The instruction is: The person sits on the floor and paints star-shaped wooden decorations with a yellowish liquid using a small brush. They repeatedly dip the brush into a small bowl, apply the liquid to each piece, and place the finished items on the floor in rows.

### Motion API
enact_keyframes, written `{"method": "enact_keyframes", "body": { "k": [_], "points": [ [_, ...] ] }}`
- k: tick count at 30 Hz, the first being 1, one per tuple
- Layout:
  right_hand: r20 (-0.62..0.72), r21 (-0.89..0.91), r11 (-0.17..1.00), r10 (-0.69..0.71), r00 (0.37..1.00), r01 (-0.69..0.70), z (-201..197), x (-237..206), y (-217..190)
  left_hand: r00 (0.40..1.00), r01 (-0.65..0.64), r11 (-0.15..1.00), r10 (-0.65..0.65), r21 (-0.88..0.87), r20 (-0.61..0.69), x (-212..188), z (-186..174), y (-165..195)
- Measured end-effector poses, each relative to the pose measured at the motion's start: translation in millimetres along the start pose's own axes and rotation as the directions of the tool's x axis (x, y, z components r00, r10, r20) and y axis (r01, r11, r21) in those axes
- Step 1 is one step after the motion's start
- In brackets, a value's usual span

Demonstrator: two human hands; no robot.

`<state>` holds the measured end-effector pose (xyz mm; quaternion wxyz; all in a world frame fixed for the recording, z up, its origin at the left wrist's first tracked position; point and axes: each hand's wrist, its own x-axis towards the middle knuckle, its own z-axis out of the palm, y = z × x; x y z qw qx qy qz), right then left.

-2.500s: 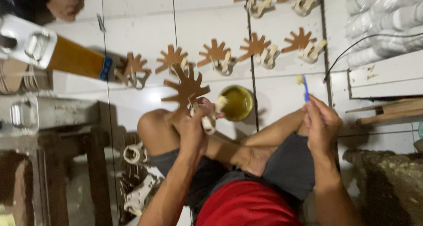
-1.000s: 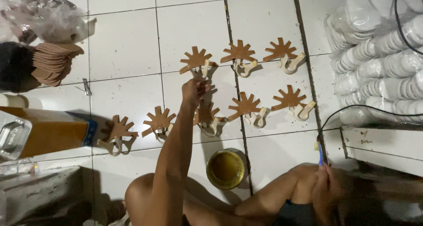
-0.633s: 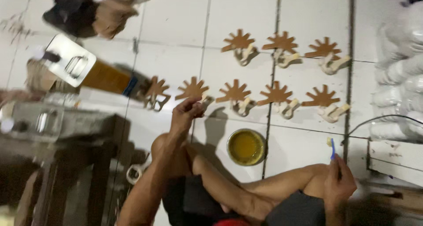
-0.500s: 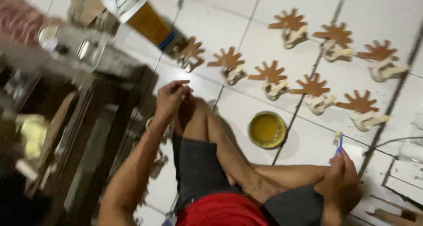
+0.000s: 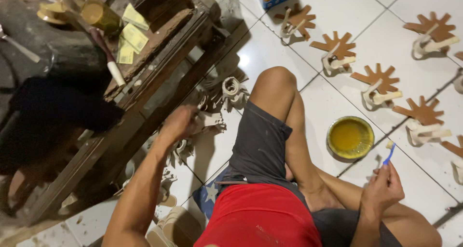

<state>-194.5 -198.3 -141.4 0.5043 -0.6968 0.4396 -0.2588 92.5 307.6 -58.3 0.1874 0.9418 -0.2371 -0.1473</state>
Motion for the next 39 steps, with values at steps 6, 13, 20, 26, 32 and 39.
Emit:
{"method": "enact_keyframes", "body": {
  "k": [6,13,20,26,32,39],
  "points": [
    [-0.004,0.109,0.994,0.023,1.000,-0.022,-8.4,-7.3,7.0,0.992,-0.103,0.975,0.116,0.196,-0.054,-13.8,-7.6,8.2],
    [0.186,0.419,0.899,0.051,0.981,-0.126,5.6,-26.7,-36.5,0.765,-0.432,0.901,0.391,0.043,-0.512,5.1,-65.9,144.8],
    [0.430,0.372,0.903,0.037,0.902,-0.214,53.6,-86.1,-150.1,0.580,-0.737,0.674,0.589,-0.055,-0.563,36.1,-29.9,291.1],
    [0.416,0.499,0.851,-0.071,0.906,-0.163,24.7,-64.5,-181.0,0.506,-0.844,0.504,0.640,-0.181,-0.579,40.2,-15.3,329.9],
    [0.428,0.619,0.759,-0.115,0.897,-0.198,5.4,-47.8,-170.7,0.398,-0.908,0.406,0.760,-0.102,-0.513,46.9,3.3,340.7],
    [0.406,0.347,0.885,0.157,0.901,-0.310,-0.7,-39.8,-158.2,0.556,-0.830,0.514,0.726,-0.217,-0.406,59.1,34.5,328.2]
  ]
}}
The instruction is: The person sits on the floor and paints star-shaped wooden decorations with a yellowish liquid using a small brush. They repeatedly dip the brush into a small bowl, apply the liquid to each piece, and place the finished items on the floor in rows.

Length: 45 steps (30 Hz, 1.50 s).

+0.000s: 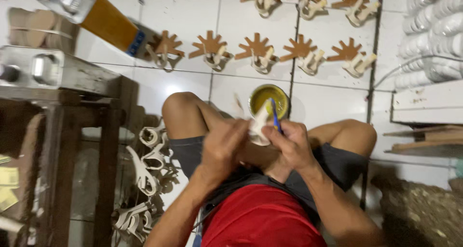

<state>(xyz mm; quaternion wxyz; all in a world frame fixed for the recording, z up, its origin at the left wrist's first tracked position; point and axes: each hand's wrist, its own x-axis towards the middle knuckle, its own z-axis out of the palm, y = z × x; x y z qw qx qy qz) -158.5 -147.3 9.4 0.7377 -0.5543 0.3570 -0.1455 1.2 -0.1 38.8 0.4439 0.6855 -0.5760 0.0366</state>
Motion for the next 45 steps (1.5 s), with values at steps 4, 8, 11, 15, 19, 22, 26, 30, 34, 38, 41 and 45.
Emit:
{"method": "enact_keyframes", "body": {
  "k": [4,8,11,15,19,22,26,30,34,38,41,45],
  "points": [
    [0.048,-0.346,0.914,-0.206,0.977,0.210,-38.2,59.5,25.6,0.830,0.469,0.778,-0.550,-0.418,-0.093,-9.2,-17.2,-44.6],
    [0.091,-0.906,0.387,-0.216,0.972,0.171,-62.3,99.5,74.5,0.641,0.620,0.479,-0.766,-0.621,0.049,-23.2,-17.9,-69.9],
    [0.174,-0.975,0.100,-0.221,0.960,0.200,-63.4,116.9,97.0,0.665,0.373,0.286,-0.746,-0.883,0.040,-29.6,-13.6,-77.1],
    [0.147,-0.974,0.133,-0.234,0.961,0.182,-86.5,99.1,97.7,0.571,0.432,0.226,-0.818,-0.873,0.071,-30.8,-28.2,-83.7],
    [0.061,-0.942,0.288,-0.350,0.935,0.170,-140.3,58.3,72.1,0.568,0.363,0.123,-0.815,-0.924,0.114,-18.1,-33.1,-85.8],
    [-0.280,-0.671,0.736,-0.360,0.890,0.087,-181.9,24.3,32.7,0.519,0.374,0.056,-0.840,-0.926,0.159,-6.5,-31.3,-83.0],
    [-0.530,-0.120,0.982,-0.185,0.828,0.143,-197.5,-32.6,-22.0,0.636,0.285,0.039,-0.755,-0.958,0.159,14.0,-12.3,-71.8],
    [-0.497,-0.256,0.964,-0.202,0.844,0.080,-177.0,-62.9,-67.2,0.629,0.415,0.073,-0.743,-0.907,0.228,39.2,9.0,-58.0],
    [-0.387,0.192,0.950,-0.156,0.909,0.245,-155.6,-58.1,-96.9,0.606,0.435,0.071,-0.761,-0.898,0.233,48.8,7.3,-49.6],
    [-0.354,0.182,0.944,-0.198,0.914,0.275,-140.8,-51.4,-102.5,0.665,0.387,0.095,-0.718,-0.917,0.206,41.7,4.7,-55.9],
    [-0.319,0.038,0.912,-0.377,0.870,0.409,-125.4,-39.5,-91.5,0.717,0.419,0.083,-0.641,-0.904,0.273,37.0,13.7,-60.8],
    [-0.317,-0.036,0.925,-0.371,0.873,0.379,-101.8,-16.6,-81.5,0.823,0.455,0.123,-0.435,-0.882,0.364,39.6,22.6,-47.3]
  ]
}}
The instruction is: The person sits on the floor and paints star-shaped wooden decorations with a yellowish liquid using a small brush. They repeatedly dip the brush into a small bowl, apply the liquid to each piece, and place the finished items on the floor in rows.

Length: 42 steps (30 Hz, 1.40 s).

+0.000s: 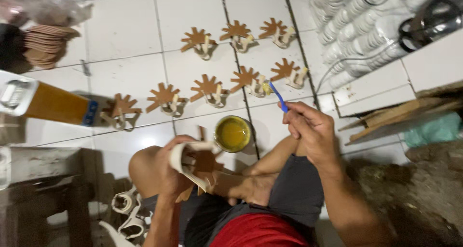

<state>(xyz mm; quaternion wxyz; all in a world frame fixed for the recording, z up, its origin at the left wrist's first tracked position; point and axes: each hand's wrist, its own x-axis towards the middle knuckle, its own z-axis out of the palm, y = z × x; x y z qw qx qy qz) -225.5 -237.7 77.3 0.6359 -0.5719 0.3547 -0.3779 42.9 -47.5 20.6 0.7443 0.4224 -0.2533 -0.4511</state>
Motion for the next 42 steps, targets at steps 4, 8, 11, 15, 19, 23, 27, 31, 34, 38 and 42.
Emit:
{"method": "enact_keyframes", "body": {
  "k": [4,8,11,15,19,23,27,31,34,38,42],
  "points": [
    [0.069,0.027,1.000,0.002,0.998,-0.004,26.2,3.2,0.9,0.975,0.220,0.975,-0.220,-0.005,0.022,1.7,33.0,13.6],
    [0.142,-0.072,0.993,-0.085,0.986,0.096,38.6,-1.7,-5.4,0.987,0.102,0.887,-0.146,0.450,0.064,10.0,58.3,44.3],
    [0.192,-0.177,0.972,-0.120,0.974,0.155,39.5,-7.2,-9.9,0.987,-0.034,0.826,-0.059,0.562,0.148,17.4,74.2,66.9],
    [0.258,-0.290,0.894,-0.271,0.927,0.342,39.8,-12.5,-14.4,0.986,0.031,0.784,-0.126,0.620,0.111,25.2,91.7,85.7],
    [0.253,-0.310,0.883,-0.282,0.926,0.354,43.0,-14.8,-18.6,0.984,0.021,0.783,-0.127,0.622,0.128,31.4,101.8,84.4],
    [0.185,-0.465,0.828,-0.256,0.949,0.314,46.8,-15.2,-21.9,0.986,0.026,0.796,-0.121,0.605,0.117,29.7,100.3,75.1],
    [0.179,-0.448,0.813,-0.327,0.928,0.373,48.8,-15.0,-21.9,0.987,-0.056,0.791,-0.047,0.609,0.152,25.2,93.3,70.5],
    [0.157,-0.496,0.781,-0.349,0.924,0.379,46.2,-13.2,-18.4,0.987,-0.064,0.800,-0.039,0.596,0.157,25.6,85.8,69.4],
    [0.126,-0.492,0.807,-0.303,0.944,0.325,39.5,-9.4,-14.4,0.979,-0.114,0.816,-0.006,0.567,0.206,25.7,80.3,66.2],
    [0.118,-0.442,0.850,-0.262,0.958,0.287,25.1,-3.7,-7.2,0.992,-0.051,0.803,-0.028,0.594,0.124,30.9,74.1,62.3],
    [0.113,-0.412,0.863,-0.270,0.956,0.292,12.6,-2.6,2.9,0.996,-0.002,0.787,-0.051,0.618,0.068,33.0,72.0,69.3]
  ]
}}
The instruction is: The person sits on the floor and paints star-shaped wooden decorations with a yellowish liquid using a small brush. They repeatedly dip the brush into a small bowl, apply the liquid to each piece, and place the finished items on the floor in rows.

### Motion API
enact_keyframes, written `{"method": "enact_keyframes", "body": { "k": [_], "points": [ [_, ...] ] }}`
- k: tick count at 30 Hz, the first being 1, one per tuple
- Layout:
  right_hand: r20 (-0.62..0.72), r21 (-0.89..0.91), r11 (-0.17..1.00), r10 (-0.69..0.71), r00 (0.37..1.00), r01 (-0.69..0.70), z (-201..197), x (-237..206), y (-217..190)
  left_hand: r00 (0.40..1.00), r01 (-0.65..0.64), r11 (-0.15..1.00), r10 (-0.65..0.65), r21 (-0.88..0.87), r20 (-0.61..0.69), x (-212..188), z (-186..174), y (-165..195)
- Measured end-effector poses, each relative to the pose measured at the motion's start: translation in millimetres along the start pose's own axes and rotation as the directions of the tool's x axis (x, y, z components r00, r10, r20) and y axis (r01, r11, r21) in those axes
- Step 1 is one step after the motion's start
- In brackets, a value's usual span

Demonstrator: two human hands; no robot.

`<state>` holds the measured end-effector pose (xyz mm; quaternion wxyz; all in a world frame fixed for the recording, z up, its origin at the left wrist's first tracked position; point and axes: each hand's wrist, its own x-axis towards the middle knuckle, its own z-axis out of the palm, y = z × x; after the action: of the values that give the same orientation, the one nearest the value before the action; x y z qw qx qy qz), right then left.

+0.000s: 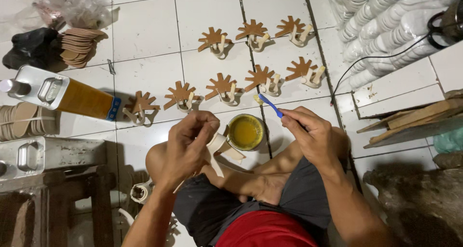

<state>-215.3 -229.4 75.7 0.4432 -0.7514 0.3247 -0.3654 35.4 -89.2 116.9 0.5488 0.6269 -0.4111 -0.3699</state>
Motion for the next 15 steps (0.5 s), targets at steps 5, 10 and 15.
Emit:
{"method": "enact_keyframes", "body": {
  "k": [5,10,15],
  "points": [
    [0.017,0.284,0.925,0.258,0.966,-0.252,-3.4,-4.9,15.0,0.987,0.163,0.986,-0.163,0.024,-0.015,-2.6,-2.0,11.7],
    [0.059,0.506,0.794,0.357,0.932,-0.336,-8.8,-8.2,25.7,0.999,0.045,0.999,-0.045,0.003,0.019,0.3,1.0,5.5],
    [0.035,0.564,0.746,0.408,0.912,-0.355,-11.5,-10.0,27.9,0.996,0.027,0.996,-0.034,0.081,0.087,-5.0,5.8,-2.0]
  ]
}}
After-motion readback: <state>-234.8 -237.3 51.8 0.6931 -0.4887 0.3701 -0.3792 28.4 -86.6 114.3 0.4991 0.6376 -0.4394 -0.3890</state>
